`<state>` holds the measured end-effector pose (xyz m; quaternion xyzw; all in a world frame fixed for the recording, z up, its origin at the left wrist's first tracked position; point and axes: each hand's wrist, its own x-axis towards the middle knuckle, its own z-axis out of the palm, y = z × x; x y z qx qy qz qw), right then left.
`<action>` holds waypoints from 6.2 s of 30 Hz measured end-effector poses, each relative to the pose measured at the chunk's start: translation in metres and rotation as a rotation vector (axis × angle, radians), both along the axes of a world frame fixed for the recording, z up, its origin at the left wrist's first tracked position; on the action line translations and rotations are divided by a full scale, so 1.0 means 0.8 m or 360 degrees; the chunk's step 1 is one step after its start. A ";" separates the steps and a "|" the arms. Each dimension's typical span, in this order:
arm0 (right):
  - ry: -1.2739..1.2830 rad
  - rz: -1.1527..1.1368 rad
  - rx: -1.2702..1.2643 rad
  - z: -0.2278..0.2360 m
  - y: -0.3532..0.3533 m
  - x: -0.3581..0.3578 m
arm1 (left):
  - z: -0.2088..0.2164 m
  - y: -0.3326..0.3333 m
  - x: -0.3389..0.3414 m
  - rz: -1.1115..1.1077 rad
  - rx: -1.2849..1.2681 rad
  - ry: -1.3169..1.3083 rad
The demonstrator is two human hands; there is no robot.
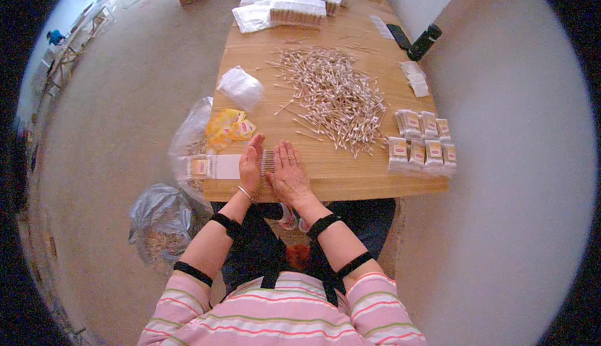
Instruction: The recorder is packaging small wooden or cotton-tipped sticks into small plastic bags and arranging them on a table.
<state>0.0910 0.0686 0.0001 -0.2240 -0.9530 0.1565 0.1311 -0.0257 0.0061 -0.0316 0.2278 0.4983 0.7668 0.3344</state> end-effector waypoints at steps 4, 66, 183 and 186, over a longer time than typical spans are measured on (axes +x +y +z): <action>-0.0241 0.0035 0.0123 0.011 -0.003 0.001 | 0.006 0.003 0.004 0.0016 0.0048 -0.0072; -0.0262 0.0079 0.0321 0.006 -0.002 0.004 | 0.082 -0.068 0.023 -0.0665 -0.1430 0.1895; -0.0180 -0.0169 -0.0133 0.009 -0.049 0.002 | 0.038 -0.033 0.013 -0.0007 -0.0334 0.0265; -0.0196 -0.0151 -0.0099 0.008 -0.050 0.000 | 0.039 -0.034 0.013 -0.0007 -0.0352 0.0321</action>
